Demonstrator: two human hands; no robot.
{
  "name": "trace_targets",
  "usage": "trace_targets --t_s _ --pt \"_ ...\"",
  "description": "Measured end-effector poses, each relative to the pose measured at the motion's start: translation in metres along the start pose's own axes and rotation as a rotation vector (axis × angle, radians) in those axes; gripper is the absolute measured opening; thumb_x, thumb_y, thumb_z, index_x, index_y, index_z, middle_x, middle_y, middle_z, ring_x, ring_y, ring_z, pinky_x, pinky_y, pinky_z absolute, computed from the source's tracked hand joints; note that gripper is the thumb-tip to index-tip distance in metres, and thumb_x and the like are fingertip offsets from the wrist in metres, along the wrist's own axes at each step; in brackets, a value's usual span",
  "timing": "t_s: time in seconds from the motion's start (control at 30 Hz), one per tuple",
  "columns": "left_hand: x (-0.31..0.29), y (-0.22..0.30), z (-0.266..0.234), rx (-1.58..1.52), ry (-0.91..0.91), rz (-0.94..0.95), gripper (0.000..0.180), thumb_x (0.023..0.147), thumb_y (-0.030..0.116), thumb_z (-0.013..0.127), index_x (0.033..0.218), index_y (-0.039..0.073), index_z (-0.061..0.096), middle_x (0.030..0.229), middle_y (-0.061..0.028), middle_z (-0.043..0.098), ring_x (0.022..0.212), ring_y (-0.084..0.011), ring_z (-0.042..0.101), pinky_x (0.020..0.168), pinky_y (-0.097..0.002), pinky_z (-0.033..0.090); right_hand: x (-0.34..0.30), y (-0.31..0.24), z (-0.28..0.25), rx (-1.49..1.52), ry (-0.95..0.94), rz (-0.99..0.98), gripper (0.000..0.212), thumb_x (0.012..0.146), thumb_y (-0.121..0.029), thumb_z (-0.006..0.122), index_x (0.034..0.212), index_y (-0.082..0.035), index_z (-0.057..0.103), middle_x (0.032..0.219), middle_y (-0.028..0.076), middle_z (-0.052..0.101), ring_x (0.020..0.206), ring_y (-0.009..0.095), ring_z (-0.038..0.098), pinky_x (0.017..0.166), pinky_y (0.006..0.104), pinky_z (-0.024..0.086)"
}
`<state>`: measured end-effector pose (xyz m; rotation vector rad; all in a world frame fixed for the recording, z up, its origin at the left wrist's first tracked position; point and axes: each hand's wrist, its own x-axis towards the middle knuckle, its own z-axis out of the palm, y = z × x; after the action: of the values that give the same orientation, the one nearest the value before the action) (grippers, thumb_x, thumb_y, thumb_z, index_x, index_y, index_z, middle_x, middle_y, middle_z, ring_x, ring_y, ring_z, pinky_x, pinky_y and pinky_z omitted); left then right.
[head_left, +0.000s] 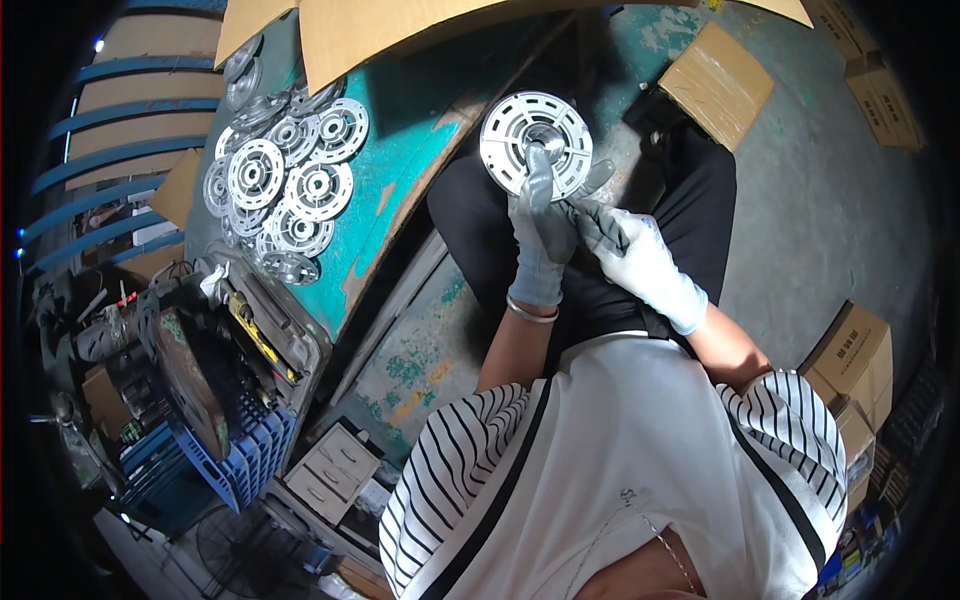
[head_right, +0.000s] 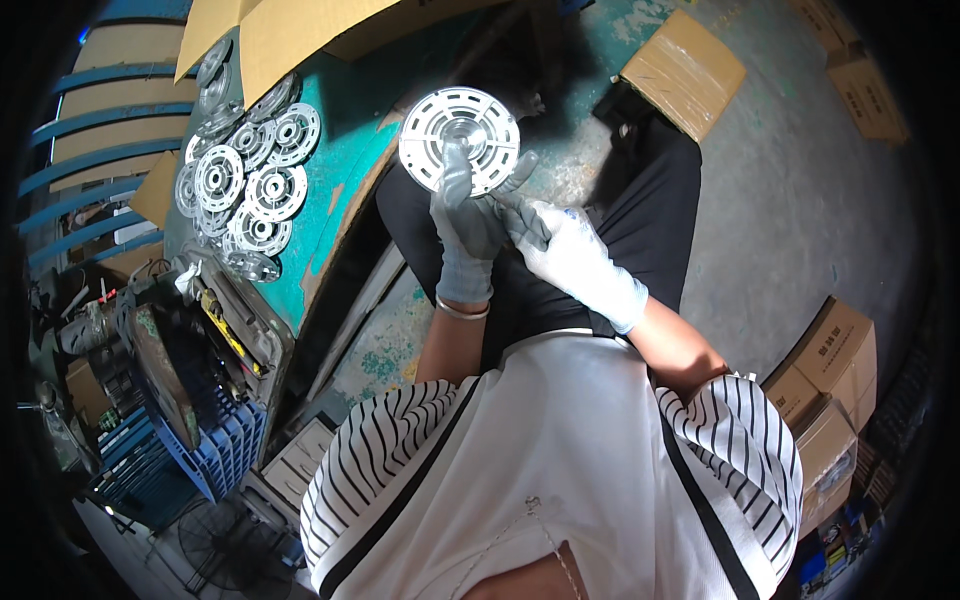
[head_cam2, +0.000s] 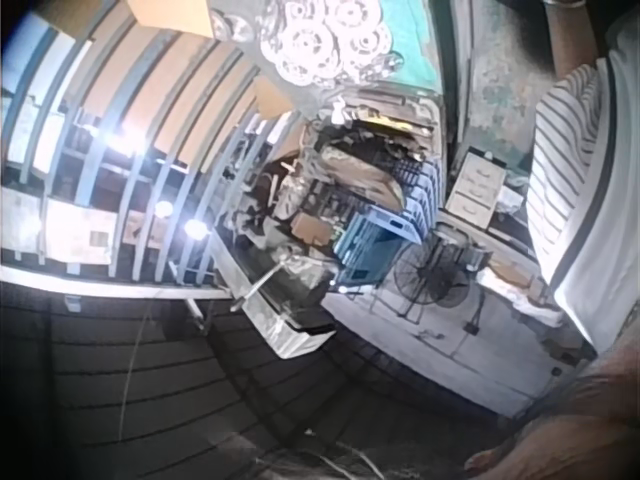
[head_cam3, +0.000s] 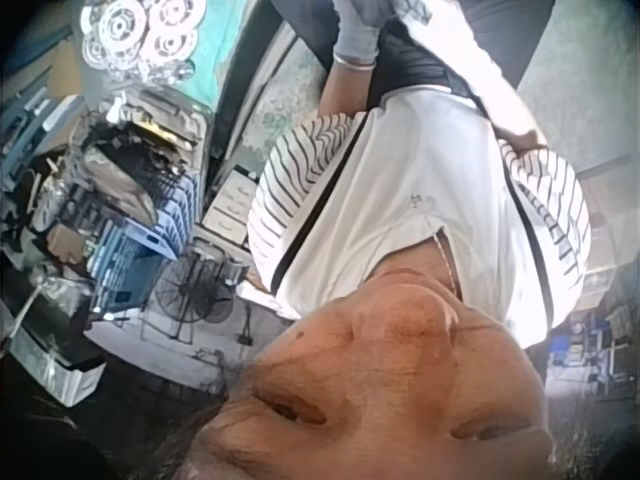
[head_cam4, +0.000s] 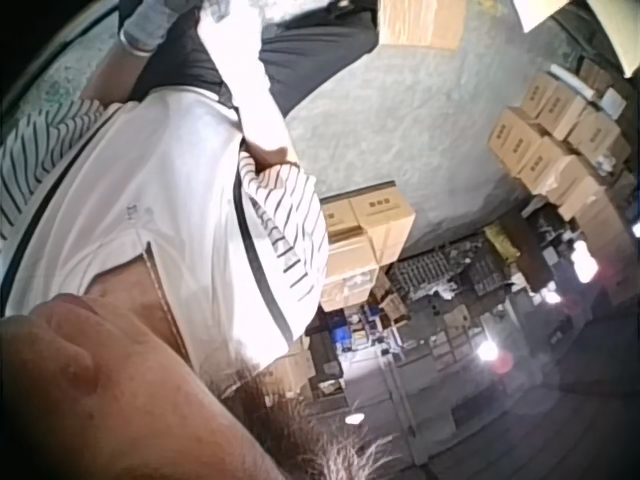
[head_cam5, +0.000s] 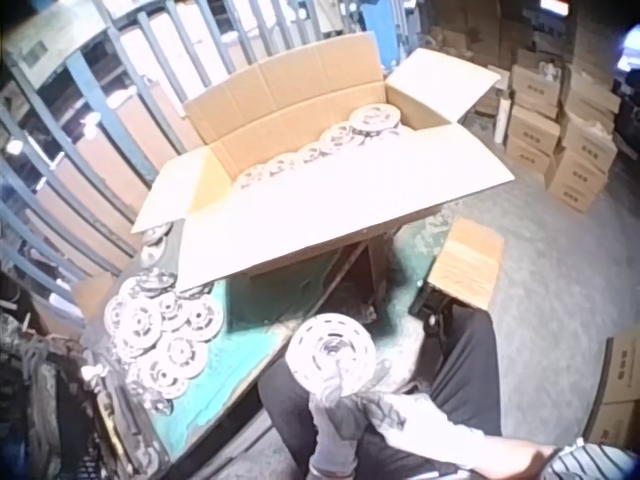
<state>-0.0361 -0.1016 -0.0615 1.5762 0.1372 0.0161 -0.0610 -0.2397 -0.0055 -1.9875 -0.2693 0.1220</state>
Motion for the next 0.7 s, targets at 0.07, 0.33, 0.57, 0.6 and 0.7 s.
trace_targets --t_s 0.07,0.33,0.57,0.6,0.7 --pt "-0.004 0.008 0.000 -0.475 -0.013 -0.139 0.051 0.094 0.037 0.041 0.126 -0.003 0.043 0.090 -0.0179 0.065 0.062 -0.0273 0.063 0.057 -0.0341 0.054 -0.001 -0.002 0.002 -0.039 0.023 -0.031 0.010 0.081 -0.006 0.068 0.083 0.001 0.060 0.070 0.017 0.058 0.051 0.029 0.048 0.051 0.0348 0.041" --pt "-0.014 -0.001 -0.016 0.034 0.095 0.266 0.032 0.088 0.003 0.053 0.120 0.002 0.052 0.108 -0.0086 0.061 0.089 -0.0139 0.062 0.072 -0.0274 0.052 -0.001 -0.015 -0.020 0.382 -0.022 0.290 0.022 0.094 -0.013 0.055 0.113 -0.004 0.063 0.084 0.004 0.070 0.065 0.011 0.062 0.059 0.0284 0.048" --pt "-0.007 -0.002 -0.029 0.733 0.205 0.921 0.047 0.080 -0.005 0.059 0.125 0.003 0.048 0.109 -0.0092 0.060 0.087 -0.0167 0.063 0.074 -0.0270 0.052 0.003 -0.014 -0.011 0.127 0.053 -0.136 0.019 0.092 -0.007 0.055 0.108 0.001 0.062 0.096 0.011 0.069 0.080 0.017 0.067 0.072 0.0283 0.052" --pt "-0.012 0.002 -0.020 -0.005 0.158 0.520 0.047 0.081 -0.004 0.059 0.125 0.002 0.048 0.109 -0.0096 0.059 0.089 -0.0166 0.062 0.075 -0.0267 0.052 0.009 -0.022 -0.013 -0.021 -0.009 -0.156 0.018 0.090 -0.005 0.056 0.107 -0.001 0.062 0.101 0.011 0.068 0.083 0.022 0.068 0.073 0.0304 0.053" --pt "-0.017 0.032 -0.014 -0.786 0.100 0.025 0.046 0.081 -0.003 0.059 0.126 0.002 0.048 0.111 -0.0102 0.059 0.093 -0.0168 0.061 0.078 -0.0267 0.052 0.009 -0.017 -0.017 -0.145 -0.200 -0.032 0.023 0.088 -0.004 0.057 0.111 -0.003 0.060 0.104 0.011 0.067 0.087 0.024 0.068 0.075 0.0321 0.053"
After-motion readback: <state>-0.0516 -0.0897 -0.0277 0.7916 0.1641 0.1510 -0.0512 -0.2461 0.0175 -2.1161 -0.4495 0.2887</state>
